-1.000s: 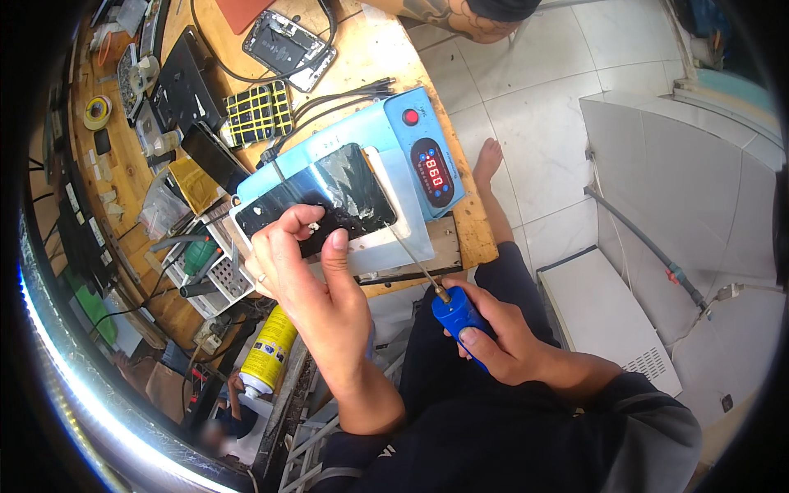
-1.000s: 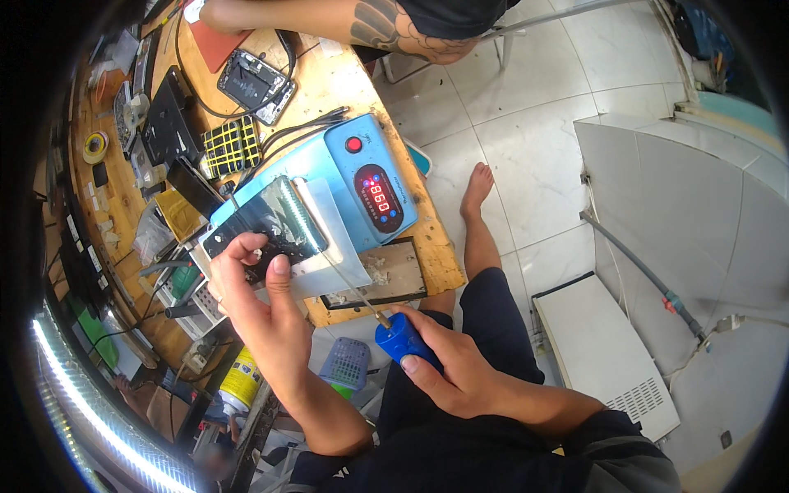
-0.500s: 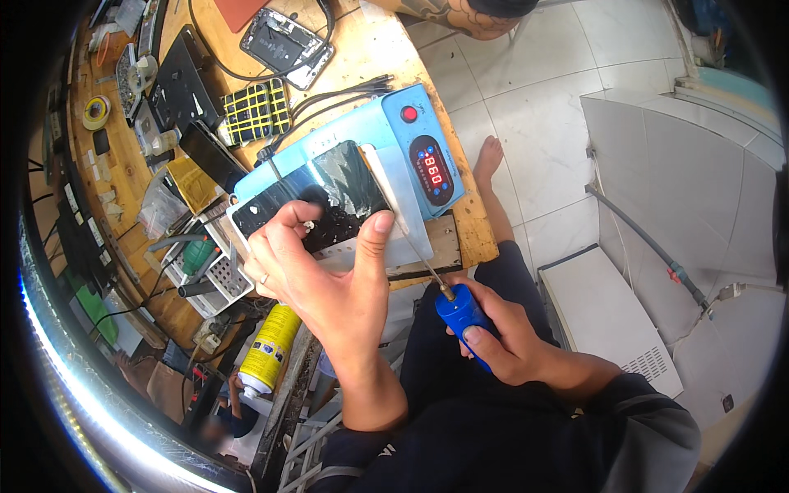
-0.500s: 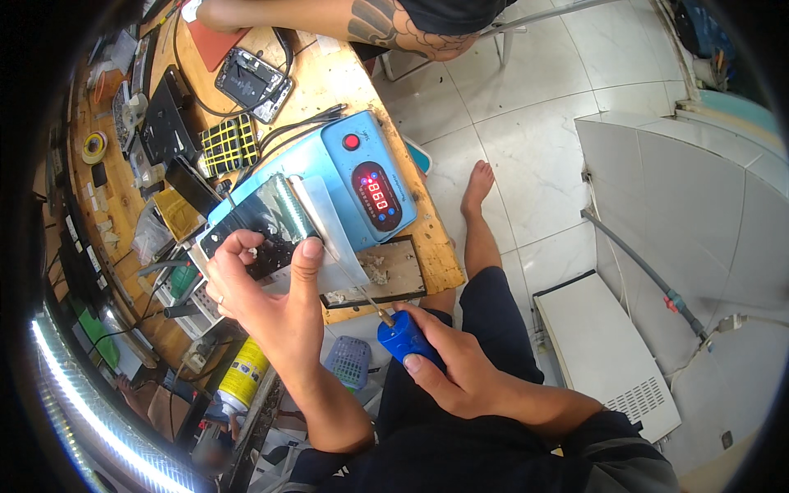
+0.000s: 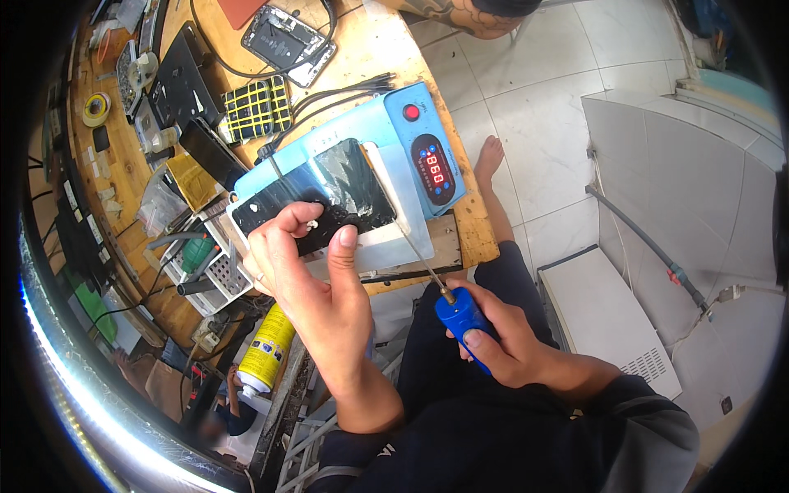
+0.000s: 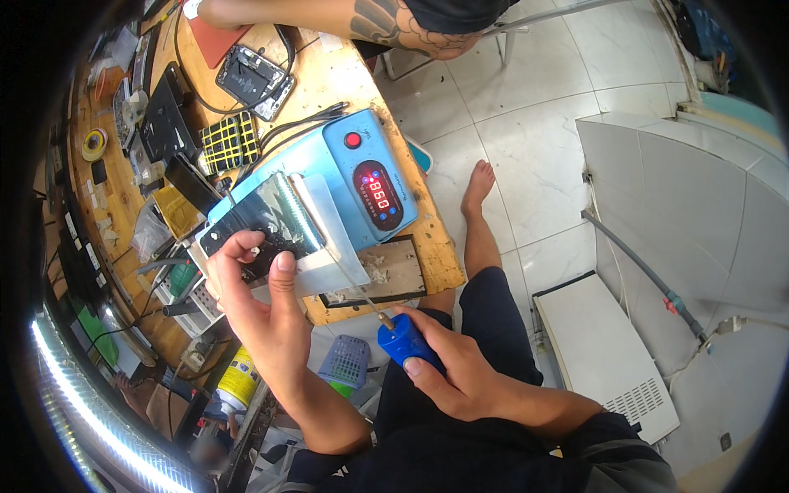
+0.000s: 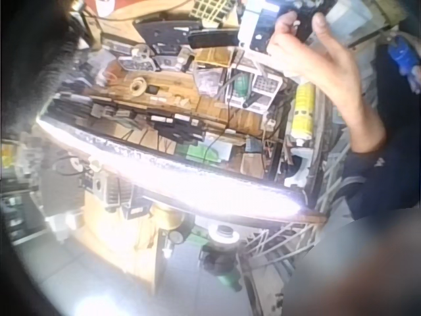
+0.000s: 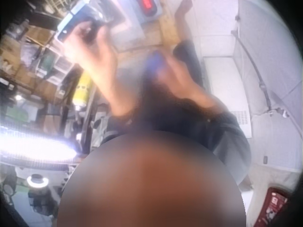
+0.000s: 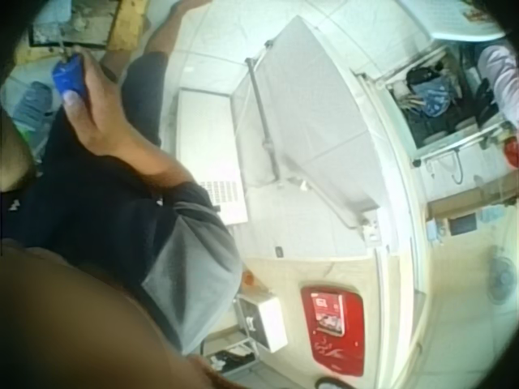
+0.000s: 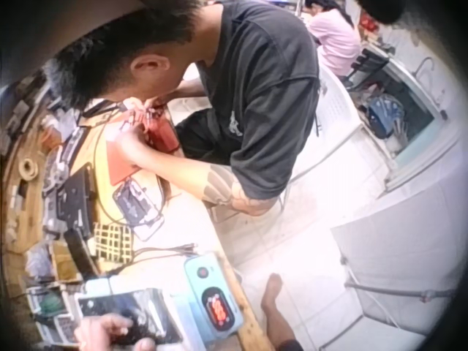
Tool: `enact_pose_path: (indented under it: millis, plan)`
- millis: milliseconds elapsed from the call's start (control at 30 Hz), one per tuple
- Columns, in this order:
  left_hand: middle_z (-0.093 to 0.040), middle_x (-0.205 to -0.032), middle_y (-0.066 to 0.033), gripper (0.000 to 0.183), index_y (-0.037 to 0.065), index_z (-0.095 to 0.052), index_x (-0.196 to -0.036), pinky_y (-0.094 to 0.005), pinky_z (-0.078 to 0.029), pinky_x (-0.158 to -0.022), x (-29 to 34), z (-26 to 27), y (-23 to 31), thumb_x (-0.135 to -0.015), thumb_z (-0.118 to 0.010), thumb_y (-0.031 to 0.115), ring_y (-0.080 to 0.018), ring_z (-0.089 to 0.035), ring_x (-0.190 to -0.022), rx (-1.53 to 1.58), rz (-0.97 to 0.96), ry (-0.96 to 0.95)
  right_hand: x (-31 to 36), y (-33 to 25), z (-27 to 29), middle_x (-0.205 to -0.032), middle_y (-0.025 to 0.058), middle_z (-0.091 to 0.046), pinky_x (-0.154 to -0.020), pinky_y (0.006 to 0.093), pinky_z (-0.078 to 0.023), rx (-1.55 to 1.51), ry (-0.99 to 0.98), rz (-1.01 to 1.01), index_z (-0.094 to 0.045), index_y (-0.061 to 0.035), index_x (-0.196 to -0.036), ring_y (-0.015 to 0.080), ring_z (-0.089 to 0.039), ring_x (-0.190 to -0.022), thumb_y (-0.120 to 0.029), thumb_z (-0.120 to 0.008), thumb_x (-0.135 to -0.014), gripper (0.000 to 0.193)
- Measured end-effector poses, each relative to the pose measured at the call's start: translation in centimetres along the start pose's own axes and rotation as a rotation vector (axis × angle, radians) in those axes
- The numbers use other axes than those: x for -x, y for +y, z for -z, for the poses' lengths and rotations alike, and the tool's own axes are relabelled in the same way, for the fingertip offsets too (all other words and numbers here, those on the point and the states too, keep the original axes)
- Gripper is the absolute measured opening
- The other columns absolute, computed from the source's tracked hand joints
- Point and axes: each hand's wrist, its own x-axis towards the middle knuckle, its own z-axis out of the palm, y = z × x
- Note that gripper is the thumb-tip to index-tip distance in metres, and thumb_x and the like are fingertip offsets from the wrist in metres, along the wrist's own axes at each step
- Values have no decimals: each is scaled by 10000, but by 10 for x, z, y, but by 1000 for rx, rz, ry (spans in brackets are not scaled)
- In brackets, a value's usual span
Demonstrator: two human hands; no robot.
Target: The person uses a heated precision tool to carefully scrape and lift the broken glass from a smartphone screen clamped in a holder. They repeatedly apply the tool along the edges and surface to separate the glass from the underlying display, then remove the detached glass pieces.
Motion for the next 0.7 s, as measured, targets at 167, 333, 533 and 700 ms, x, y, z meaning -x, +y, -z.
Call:
enact_pose_path:
  millis: [167,333,533,700]
  plan:
    - [-583,-1067,-92,296,41,-648,-1132,-405,-398,-944,0,0,0,-919,-785,194,-266,-525,-1011,-8,-16,7,-1,0,-1,-1337,267,-624,-1017,378,-503,-27,-16,-8,-346,93,-1555,313,-673,-1161,-246,-556,-1082,618]
    - [-583,-1067,-100,258,36,-648,-1135,-402,-397,-937,0,1,1,-918,-754,127,-268,-526,-1004,-17,-20,-2,-2,-2,-2,-1333,271,-623,-1013,384,-507,11,-25,-20,-341,90,-1558,327,-676,-1162,-240,-552,-1084,615]
    - [-582,-1062,-107,220,34,-648,-1136,-402,-392,-944,0,2,1,-922,-697,42,-272,-529,-1013,-26,-31,-7,-5,-1,-5,-1330,284,-620,-1018,389,-505,32,-47,-28,-334,90,-1561,355,-673,-1171,-245,-555,-1084,623]
    - [-583,-1063,-108,221,38,-653,-1140,-402,-391,-949,1,3,0,-922,-677,16,-274,-531,-1024,-53,-23,-9,-5,0,-5,-1328,290,-621,-1026,391,-503,37,-39,-23,-341,93,-1559,363,-672,-1180,-243,-555,-1084,620]
